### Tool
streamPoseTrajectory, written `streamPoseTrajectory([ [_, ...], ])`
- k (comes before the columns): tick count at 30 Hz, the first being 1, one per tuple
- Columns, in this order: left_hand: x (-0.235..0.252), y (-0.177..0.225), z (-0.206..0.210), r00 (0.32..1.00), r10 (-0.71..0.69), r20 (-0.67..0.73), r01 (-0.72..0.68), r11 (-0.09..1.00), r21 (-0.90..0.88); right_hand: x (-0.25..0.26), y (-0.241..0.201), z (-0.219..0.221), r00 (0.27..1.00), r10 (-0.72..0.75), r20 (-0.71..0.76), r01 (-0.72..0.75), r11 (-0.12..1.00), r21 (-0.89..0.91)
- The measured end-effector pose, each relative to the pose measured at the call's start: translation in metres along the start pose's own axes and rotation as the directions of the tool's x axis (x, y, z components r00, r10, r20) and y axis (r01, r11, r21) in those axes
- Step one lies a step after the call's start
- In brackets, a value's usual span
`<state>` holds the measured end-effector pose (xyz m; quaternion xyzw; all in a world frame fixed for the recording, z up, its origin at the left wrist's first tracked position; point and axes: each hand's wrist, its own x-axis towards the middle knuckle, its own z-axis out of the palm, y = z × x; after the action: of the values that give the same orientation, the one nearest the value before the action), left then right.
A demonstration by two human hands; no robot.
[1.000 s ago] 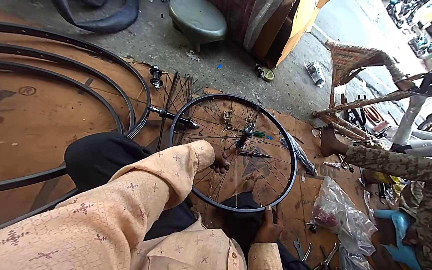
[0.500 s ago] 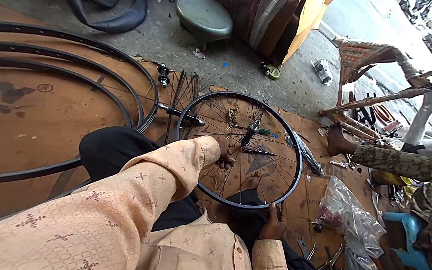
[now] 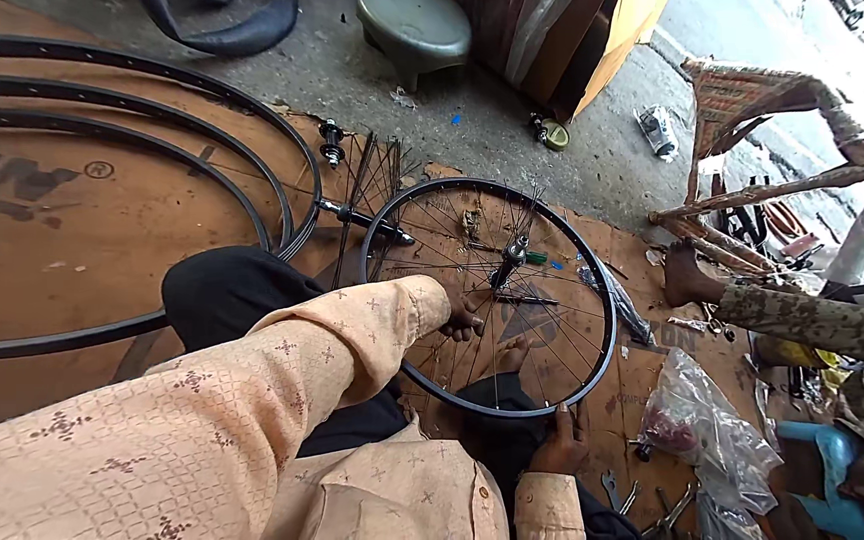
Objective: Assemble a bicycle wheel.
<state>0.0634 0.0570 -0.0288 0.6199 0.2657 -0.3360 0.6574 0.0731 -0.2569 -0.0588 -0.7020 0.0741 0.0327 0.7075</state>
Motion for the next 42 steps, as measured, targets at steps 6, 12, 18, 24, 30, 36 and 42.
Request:
streamPoseTrajectory([
  [6, -0.014, 0.008, 0.062, 0.995, 0.059, 0.076, -0.045, 0.984, -0.175, 0.032, -0.023, -0.017, 0.983, 0.064, -0.175, -0.053, 0.996, 0.065],
  [12, 0.002, -0.01, 0.108, 0.978, 0.12, 0.173, -0.069, 0.958, -0.277, 0.053, -0.026, -0.031, 0.968, 0.111, -0.227, -0.097, 0.993, 0.074],
  [18, 0.012, -0.015, 0.121, 0.971, 0.156, 0.18, -0.089, 0.939, -0.333, 0.053, -0.02, -0.032, 0.958, 0.14, -0.252, -0.12, 0.988, 0.094],
  [24, 0.02, -0.017, 0.112, 0.968, 0.164, 0.192, -0.108, 0.956, -0.273, 0.055, -0.022, -0.03, 0.955, 0.137, -0.264, -0.11, 0.987, 0.115],
  [30, 0.016, -0.015, 0.111, 0.978, 0.1, 0.183, -0.048, 0.963, -0.265, 0.053, -0.023, -0.029, 0.95, 0.151, -0.273, -0.119, 0.984, 0.13],
  [36, 0.02, -0.019, 0.114, 0.979, 0.119, 0.165, -0.06, 0.945, -0.323, 0.055, -0.019, -0.033, 0.955, 0.145, -0.26, -0.118, 0.986, 0.117],
  [42, 0.014, -0.013, 0.123, 0.987, 0.102, 0.121, -0.064, 0.958, -0.28, 0.055, -0.023, -0.032, 0.959, 0.153, -0.239, -0.126, 0.984, 0.124],
])
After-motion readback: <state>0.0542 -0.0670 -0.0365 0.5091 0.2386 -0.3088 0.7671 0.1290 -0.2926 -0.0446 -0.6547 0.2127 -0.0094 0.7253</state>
